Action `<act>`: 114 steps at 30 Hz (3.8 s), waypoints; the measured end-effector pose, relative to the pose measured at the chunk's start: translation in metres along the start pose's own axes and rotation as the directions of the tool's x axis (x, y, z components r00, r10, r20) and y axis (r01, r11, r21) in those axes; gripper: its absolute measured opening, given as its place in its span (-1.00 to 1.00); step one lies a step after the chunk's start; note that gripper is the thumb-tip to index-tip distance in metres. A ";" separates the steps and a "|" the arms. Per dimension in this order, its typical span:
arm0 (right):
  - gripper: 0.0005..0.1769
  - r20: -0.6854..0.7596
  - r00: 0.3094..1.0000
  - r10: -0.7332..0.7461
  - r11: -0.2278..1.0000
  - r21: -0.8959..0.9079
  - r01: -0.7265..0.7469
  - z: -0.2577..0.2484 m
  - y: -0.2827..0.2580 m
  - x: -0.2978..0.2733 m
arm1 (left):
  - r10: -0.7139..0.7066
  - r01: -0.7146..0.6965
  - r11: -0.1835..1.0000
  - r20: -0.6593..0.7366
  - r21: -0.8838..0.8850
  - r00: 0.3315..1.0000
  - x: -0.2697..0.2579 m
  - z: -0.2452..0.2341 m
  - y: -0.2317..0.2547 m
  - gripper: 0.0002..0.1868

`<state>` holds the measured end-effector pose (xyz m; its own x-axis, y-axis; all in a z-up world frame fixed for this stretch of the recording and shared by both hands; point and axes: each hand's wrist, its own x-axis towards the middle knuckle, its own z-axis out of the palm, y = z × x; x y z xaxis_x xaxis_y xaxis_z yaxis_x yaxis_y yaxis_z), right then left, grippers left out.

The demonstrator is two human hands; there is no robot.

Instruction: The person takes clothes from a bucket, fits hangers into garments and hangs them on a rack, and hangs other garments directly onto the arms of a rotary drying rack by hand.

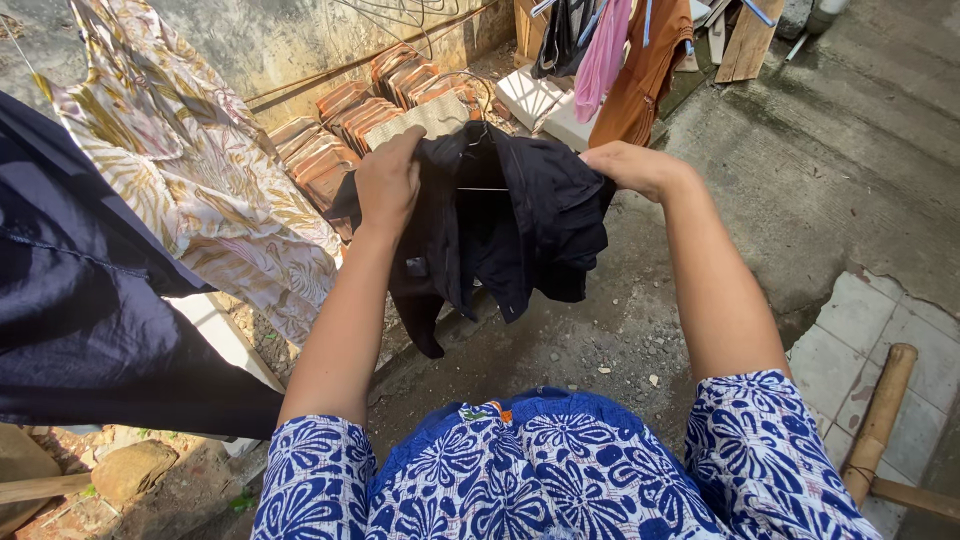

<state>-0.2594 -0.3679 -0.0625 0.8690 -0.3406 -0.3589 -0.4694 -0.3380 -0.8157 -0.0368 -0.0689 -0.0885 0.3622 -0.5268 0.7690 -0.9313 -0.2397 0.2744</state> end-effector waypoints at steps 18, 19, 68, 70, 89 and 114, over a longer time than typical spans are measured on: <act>-0.23 -0.474 0.301 -0.828 0.548 -0.799 0.249 0.136 -0.042 -0.037 | -0.195 0.191 0.969 0.011 0.158 0.981 -0.021 -0.013 -0.006 -0.68; -0.23 -0.473 0.303 -0.827 0.548 -0.798 0.250 0.137 -0.047 -0.036 | -0.209 0.205 0.965 0.009 0.164 0.978 -0.019 -0.012 -0.004 -0.66; -0.99 -0.402 0.778 -0.483 0.763 0.242 0.599 0.082 0.005 0.064 | -0.061 0.026 0.985 0.208 0.170 0.976 -0.055 -0.036 -0.013 -0.58; -0.99 -0.412 0.783 -0.467 0.660 0.427 0.618 0.086 0.005 0.069 | -0.098 0.055 0.980 0.222 0.189 0.970 -0.056 -0.030 -0.015 -0.59; -0.81 -0.353 0.799 -0.487 0.763 0.272 0.586 0.087 -0.019 0.011 | -0.441 0.571 0.752 0.392 -0.330 0.808 -0.069 0.020 -0.019 -0.55; -0.83 -0.399 0.633 -0.663 0.625 0.172 0.762 0.130 -0.166 -0.007 | -0.356 0.310 0.925 -0.223 -0.219 0.907 0.049 -0.065 -0.109 -0.40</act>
<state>-0.1670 -0.1960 0.0164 0.7993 -0.3415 0.4945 0.3957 -0.3202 -0.8607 0.0799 -0.0161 -0.0430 0.6516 -0.2107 0.7287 -0.7583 -0.2063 0.6184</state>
